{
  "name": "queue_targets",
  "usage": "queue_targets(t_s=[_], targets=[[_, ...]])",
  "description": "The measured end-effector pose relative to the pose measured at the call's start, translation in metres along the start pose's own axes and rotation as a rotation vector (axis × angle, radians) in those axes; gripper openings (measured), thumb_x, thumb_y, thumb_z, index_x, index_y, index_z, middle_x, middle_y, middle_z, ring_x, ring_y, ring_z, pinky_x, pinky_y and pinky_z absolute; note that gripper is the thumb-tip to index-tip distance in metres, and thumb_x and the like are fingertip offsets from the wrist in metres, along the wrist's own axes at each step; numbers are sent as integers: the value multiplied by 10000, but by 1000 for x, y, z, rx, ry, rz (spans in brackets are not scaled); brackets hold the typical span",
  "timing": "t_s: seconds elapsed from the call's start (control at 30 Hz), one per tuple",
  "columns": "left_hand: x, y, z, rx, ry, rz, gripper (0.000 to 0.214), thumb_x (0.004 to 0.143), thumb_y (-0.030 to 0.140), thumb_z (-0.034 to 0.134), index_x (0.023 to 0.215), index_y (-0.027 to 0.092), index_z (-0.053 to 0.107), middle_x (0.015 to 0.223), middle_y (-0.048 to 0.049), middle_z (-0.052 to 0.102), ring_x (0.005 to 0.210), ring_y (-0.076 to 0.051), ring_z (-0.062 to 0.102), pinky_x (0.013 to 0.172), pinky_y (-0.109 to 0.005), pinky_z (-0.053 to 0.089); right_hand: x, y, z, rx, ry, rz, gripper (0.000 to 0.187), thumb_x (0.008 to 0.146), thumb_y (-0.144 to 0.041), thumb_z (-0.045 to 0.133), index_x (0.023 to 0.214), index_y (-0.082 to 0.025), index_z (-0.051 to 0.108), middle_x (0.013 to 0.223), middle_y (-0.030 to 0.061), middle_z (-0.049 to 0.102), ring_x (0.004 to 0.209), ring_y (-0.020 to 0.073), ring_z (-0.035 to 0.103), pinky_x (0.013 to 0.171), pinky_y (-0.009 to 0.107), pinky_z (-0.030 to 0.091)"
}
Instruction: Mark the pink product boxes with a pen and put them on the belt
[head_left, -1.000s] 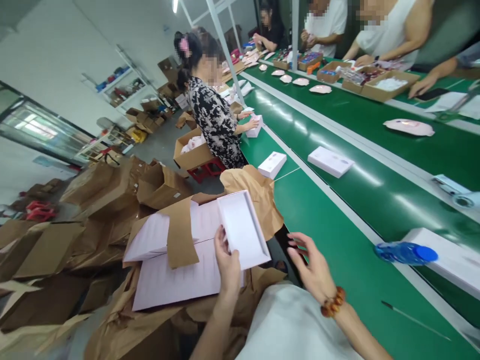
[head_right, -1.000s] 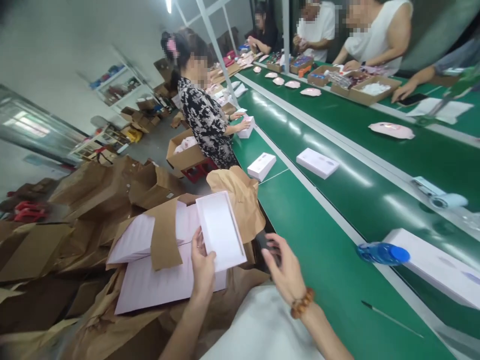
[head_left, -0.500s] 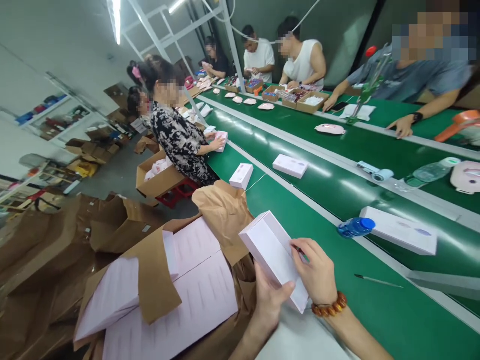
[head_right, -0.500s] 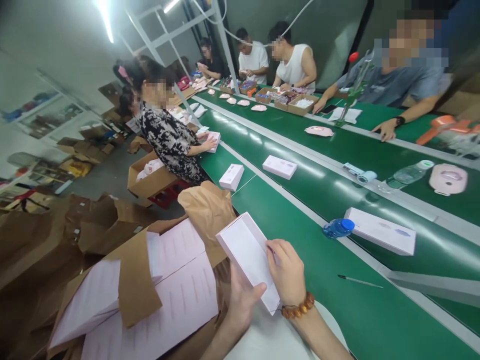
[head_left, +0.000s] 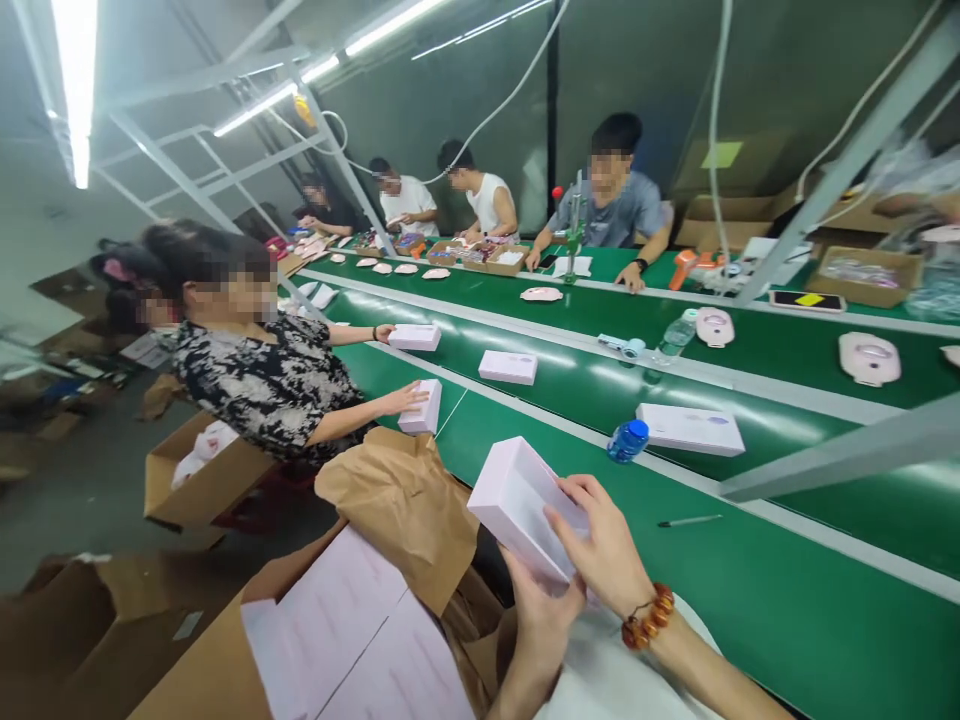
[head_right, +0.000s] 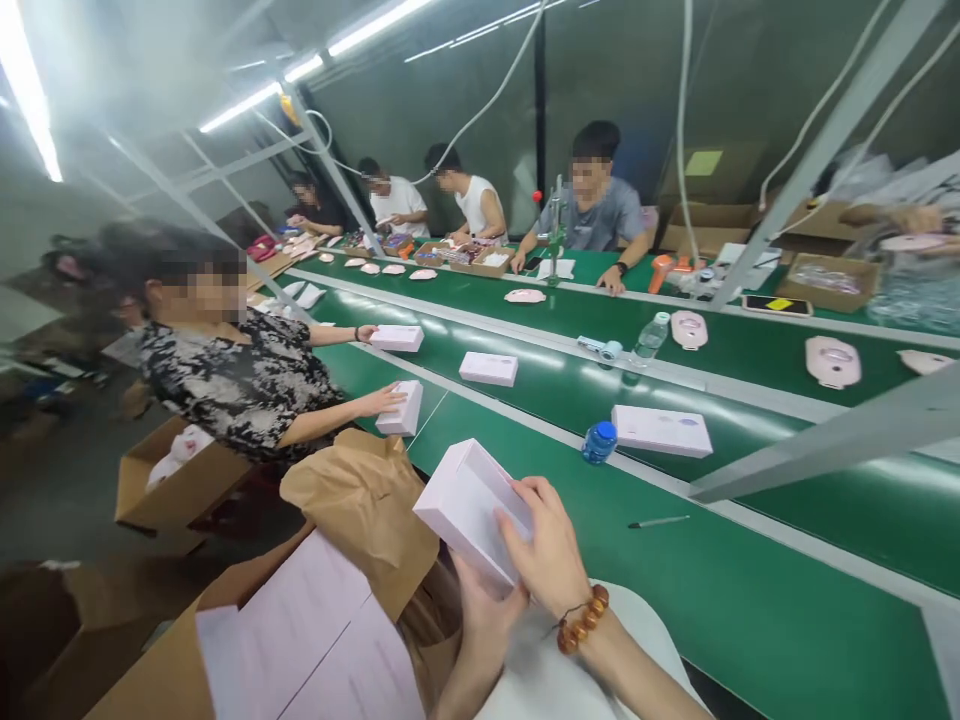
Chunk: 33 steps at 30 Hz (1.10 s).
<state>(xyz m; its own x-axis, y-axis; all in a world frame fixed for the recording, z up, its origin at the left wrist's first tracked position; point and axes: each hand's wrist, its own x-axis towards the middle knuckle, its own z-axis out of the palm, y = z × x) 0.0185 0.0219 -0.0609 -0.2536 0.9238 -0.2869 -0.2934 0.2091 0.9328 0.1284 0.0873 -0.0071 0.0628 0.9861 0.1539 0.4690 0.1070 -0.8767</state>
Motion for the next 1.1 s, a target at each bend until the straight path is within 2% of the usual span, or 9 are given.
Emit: queue_targets(t_s=[0.1,0.2,0.37,0.57,0.7,0.77,0.87,0.97,1.1], targets=[[0,2,-2,-92,-105,-25,1469,625,474,1014,1719,374,39,1659,-179,523,1525,-428,534,1236,-538,493,-11,-7,-12,-28,-68,46,450,900,-481,700,1263,-219,749,1218,109,730,1099,290,754,943,452,647],[-6,5,-8,-168,-264,-65,1421,715,468,982,1724,345,-12,1597,-197,570,1488,-384,580,1254,-541,470,-24,-8,-25,-62,-115,116,592,821,-532,775,1321,-221,714,1251,110,687,1133,309,723,974,482,632],[-17,13,-15,-256,-460,-174,1341,741,428,976,1713,345,56,1561,-174,593,1509,-357,558,1297,-548,416,-45,-4,-33,-167,-77,228,683,766,-596,825,1324,-231,679,1250,112,657,1162,329,693,983,501,622],[-36,17,-15,-279,-535,-338,1317,716,429,996,1694,320,120,1581,-189,564,1539,-381,521,1327,-583,352,-75,7,-45,-245,-31,286,711,736,-666,864,1263,-217,701,1162,108,684,1037,324,719,893,507,644],[-52,11,-15,-267,-602,-469,1306,655,463,1028,1672,290,228,1581,-203,557,1536,-410,517,1320,-610,355,-106,17,-60,-306,-10,394,731,756,-736,813,1250,-211,696,1140,106,686,954,302,734,847,488,658],[-58,6,-15,-266,-633,-486,1293,641,442,1035,1667,283,264,1575,-199,564,1530,-414,518,1318,-610,357,-121,21,-66,-344,-15,466,716,781,-737,767,1256,-208,682,1159,112,679,958,304,740,845,487,661],[-65,-2,-15,-270,-659,-497,1229,654,403,1018,1651,282,310,1539,-183,588,1491,-408,547,1301,-611,377,-138,26,-71,-408,-67,543,694,798,-691,722,1288,-206,645,1212,128,659,1021,328,737,848,499,662],[-68,-8,-17,-204,-689,-506,1166,613,330,1012,1600,273,393,1467,-155,610,1422,-404,589,1254,-603,431,-146,30,-74,-429,-137,564,784,705,-587,781,1359,-200,587,1285,149,628,1146,376,707,868,520,663],[-53,-10,-19,-173,-688,-519,1179,525,293,1038,1554,264,464,1469,-154,597,1441,-415,557,1223,-578,450,-141,30,-75,-334,-119,535,763,666,-475,799,1339,-192,576,1234,136,638,1107,361,731,947,549,657]])
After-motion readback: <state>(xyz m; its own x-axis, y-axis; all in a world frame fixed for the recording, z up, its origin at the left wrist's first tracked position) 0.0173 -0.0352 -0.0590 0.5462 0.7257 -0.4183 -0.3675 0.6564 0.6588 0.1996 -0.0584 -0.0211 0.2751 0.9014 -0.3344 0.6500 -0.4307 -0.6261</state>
